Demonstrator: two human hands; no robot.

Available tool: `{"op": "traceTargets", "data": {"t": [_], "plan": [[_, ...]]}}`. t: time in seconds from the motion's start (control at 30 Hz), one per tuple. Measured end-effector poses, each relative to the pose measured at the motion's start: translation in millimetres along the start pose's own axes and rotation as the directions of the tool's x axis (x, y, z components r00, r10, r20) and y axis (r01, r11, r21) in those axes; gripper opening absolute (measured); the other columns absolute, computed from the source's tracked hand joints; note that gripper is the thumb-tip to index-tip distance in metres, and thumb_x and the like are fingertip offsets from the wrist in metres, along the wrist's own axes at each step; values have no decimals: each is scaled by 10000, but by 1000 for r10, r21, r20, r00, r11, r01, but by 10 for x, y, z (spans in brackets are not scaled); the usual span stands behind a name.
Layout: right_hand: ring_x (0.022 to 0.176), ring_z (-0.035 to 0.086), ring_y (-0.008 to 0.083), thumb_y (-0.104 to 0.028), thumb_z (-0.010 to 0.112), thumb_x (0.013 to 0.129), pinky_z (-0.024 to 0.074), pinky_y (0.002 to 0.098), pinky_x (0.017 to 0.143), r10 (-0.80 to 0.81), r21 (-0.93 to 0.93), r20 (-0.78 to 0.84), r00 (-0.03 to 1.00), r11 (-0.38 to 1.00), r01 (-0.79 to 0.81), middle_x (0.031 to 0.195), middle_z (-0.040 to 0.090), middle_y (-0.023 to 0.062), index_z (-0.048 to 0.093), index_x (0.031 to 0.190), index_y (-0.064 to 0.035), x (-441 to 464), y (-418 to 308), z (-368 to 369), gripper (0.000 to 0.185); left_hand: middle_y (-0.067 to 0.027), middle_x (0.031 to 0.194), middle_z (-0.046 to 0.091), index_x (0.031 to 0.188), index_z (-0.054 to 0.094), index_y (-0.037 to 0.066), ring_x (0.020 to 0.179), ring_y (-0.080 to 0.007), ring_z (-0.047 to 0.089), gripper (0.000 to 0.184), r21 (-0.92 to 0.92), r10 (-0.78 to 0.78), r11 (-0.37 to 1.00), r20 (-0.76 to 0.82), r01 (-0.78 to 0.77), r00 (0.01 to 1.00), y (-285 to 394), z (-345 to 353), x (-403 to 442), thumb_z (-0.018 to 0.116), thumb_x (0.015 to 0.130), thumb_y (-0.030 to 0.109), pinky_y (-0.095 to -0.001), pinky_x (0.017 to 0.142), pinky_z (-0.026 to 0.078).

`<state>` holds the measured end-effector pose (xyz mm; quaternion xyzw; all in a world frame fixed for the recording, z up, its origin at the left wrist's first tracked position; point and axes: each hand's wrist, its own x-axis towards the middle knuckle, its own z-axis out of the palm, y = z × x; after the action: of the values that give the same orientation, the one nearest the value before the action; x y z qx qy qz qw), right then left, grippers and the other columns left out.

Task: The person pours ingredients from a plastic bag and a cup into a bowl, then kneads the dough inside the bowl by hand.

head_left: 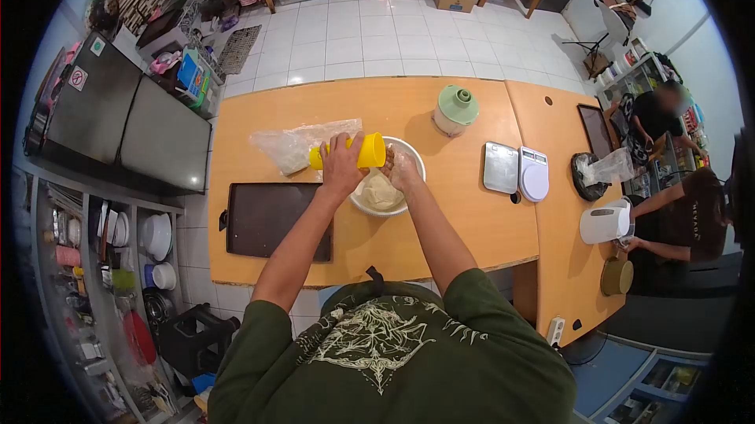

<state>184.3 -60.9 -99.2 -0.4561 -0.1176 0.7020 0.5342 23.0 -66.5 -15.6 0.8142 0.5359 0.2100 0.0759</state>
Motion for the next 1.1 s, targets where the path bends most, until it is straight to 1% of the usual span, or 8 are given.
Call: {"op": "traceTargets", "data": {"t": [0.07,0.13,0.27,0.57,0.67,0.97,1.07,1.1], "plan": [[959,597,214,-317,418,977,484,353,869,20,-31,-31,999,999,-21,1065,601,110,524,1167,-18,6,-11,7,370,-118,1150,494,1282,481,156,1140,-304,453,759,6,6,1000,-8,-6,1000,6,4,2,807,599,203,-580,985,312],[960,597,216,-312,417,976,483,354,872,10,-22,-27,1000,1000,-11,1065,600,112,523,1167,-16,-17,-12,6,368,-128,1129,501,1271,485,133,1120,-315,460,783,19,26,999,-41,-25,999,20,16,-1,817,564,175,-527,974,322],[932,632,215,-293,443,959,506,380,842,-8,-31,-54,999,1000,7,1069,625,98,542,1148,-9,8,17,-8,355,-126,1128,498,1265,487,136,1121,-313,460,770,28,40,999,-44,-39,998,32,40,6,812,568,169,-536,977,319],[966,616,225,-262,458,953,506,394,829,13,25,-86,996,1000,-11,1073,616,103,536,1156,-23,47,61,-37,323,-120,1140,491,1263,489,142,1122,-310,457,762,20,58,998,-56,-57,997,24,95,10,814,574,166,-558,993,296],[949,626,230,-286,417,974,517,364,844,27,-10,-99,995,1000,-28,1038,621,99,555,1129,-39,32,51,-35,322,-120,1141,491,1261,496,137,1122,-307,457,761,21,53,998,-59,-52,997,21,100,-2,819,572,170,-554,993,295],[952,617,239,-292,418,980,500,382,871,24,9,-81,996,1000,-24,1044,614,111,550,1127,-28,17,41,-30,330,-123,1142,497,1263,500,131,1124,-306,460,760,29,84,996,-82,-82,993,-4,145,7,810,570,164,-544,1004,288],[945,617,237,-289,427,978,506,380,862,32,-1,-122,992,999,-32,1045,612,113,549,1133,-30,-15,23,-14,326,-127,1144,497,1264,498,132,1125,-309,462,750,30,93,995,-87,-91,992,10,115,0,801,578,161,-546,1007,287],[945,617,237,-289,427,978,506,380,862,33,-2,-122,992,999,-33,1045,612,113,549,1133,-30,-30,16,-3,326,-130,1142,495,1262,504,138,1133,-308,459,667,23,97,995,-69,-96,993,15,101,-5,752,643,158,-572,1014,274]]}}
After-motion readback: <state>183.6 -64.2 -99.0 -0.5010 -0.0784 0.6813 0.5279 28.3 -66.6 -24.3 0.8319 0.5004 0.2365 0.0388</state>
